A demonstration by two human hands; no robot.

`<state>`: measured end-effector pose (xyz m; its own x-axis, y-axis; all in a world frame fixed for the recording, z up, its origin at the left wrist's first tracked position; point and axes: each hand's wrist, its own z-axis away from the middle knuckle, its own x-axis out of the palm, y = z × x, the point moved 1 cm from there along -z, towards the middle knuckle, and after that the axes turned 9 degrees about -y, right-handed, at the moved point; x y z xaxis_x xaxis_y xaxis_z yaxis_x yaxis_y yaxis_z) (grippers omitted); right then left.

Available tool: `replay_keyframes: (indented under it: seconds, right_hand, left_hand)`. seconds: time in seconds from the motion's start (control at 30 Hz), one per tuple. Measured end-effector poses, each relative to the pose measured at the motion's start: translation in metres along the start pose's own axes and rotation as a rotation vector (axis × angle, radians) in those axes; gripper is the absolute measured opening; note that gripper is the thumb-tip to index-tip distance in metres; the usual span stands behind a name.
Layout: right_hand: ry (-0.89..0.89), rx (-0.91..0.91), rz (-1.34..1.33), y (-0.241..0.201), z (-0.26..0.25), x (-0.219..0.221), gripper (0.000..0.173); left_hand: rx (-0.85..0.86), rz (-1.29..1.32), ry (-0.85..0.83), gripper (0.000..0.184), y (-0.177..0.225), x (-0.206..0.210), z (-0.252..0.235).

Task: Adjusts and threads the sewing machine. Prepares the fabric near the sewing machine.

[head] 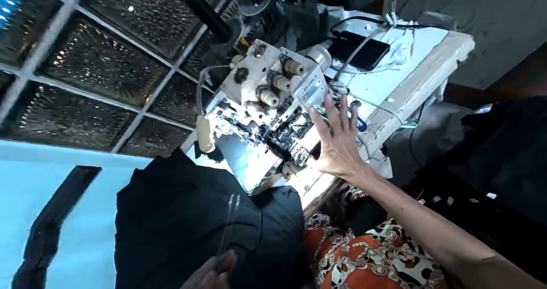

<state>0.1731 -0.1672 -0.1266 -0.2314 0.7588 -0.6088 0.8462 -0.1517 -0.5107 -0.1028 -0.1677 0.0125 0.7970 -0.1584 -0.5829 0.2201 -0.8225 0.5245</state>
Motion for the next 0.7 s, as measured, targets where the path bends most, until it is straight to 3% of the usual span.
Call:
replay_keyframes:
  seconds: [0.13, 0.3, 0.53, 0.7]
  right_hand:
    - [-0.082, 0.044, 0.044, 0.003, 0.017, -0.001, 0.11]
    - [-0.182, 0.023, 0.06, 0.012, 0.028, -0.005, 0.088]
    - [-0.164, 0.001, 0.068, 0.014, 0.033, -0.002, 0.069]
    - [-0.177, -0.001, 0.071, 0.014, 0.034, -0.001, 0.063]
  left_hand:
    - [0.116, -0.071, -0.075, 0.016, -0.004, 0.051, -0.011]
    - [0.356, -0.231, -0.159, 0.008, -0.041, 0.102, -0.032]
    - [0.499, -0.488, -0.234, 0.014, -0.059, 0.106, -0.056]
    - [0.57, -0.493, -0.276, 0.013, -0.068, 0.105, -0.064]
